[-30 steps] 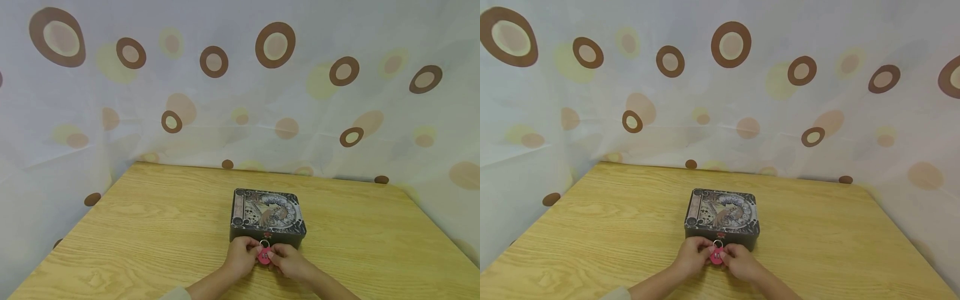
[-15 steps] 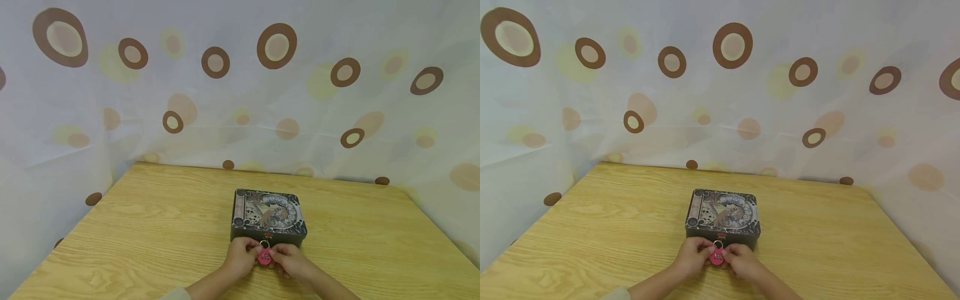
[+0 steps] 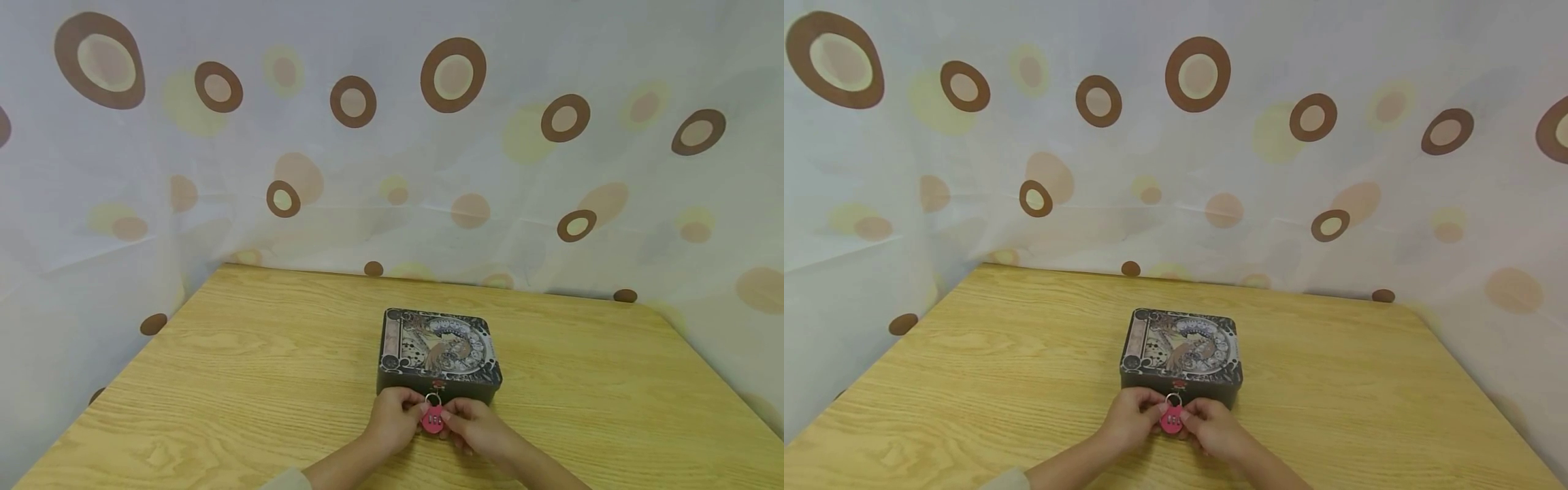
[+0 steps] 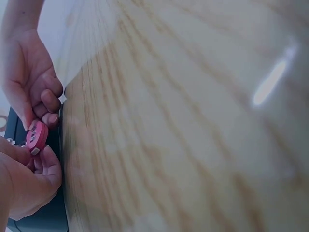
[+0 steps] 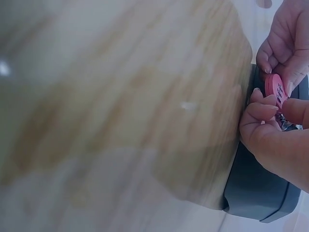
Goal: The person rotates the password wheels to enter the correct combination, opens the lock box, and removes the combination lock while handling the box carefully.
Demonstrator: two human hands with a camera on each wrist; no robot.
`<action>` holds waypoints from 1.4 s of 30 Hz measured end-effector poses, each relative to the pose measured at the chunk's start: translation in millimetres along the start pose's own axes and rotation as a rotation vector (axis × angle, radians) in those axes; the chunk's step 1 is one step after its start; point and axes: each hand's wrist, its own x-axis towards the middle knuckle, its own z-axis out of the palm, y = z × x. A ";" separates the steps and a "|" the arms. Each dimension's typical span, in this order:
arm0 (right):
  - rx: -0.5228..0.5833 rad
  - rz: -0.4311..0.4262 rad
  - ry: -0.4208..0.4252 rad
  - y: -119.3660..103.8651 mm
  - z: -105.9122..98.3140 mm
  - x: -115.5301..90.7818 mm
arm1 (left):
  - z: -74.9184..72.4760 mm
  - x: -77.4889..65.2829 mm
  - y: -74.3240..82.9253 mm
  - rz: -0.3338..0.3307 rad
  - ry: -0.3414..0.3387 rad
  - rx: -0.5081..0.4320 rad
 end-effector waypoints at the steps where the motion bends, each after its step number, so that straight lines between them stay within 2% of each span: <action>1: -0.001 0.005 -0.003 0.1 -0.1 0.2 | 0.0 0.1 0.1 -0.002 -0.002 0.001; 16: 0.017 0.037 -0.032 -3.7 -2.0 -0.2 | 0.5 -0.4 2.0 -0.011 0.000 0.010; 28: 0.003 0.017 -0.027 -3.6 -0.1 0.3 | 1.5 -0.2 3.6 -0.014 0.002 0.022; 36: 0.014 -0.028 -0.024 -1.8 0.4 1.7 | 1.8 -0.4 1.9 -0.010 0.003 0.016; 42: 0.018 -0.008 -0.018 -3.3 -0.2 0.4 | 0.6 -0.3 1.8 -0.014 0.012 0.024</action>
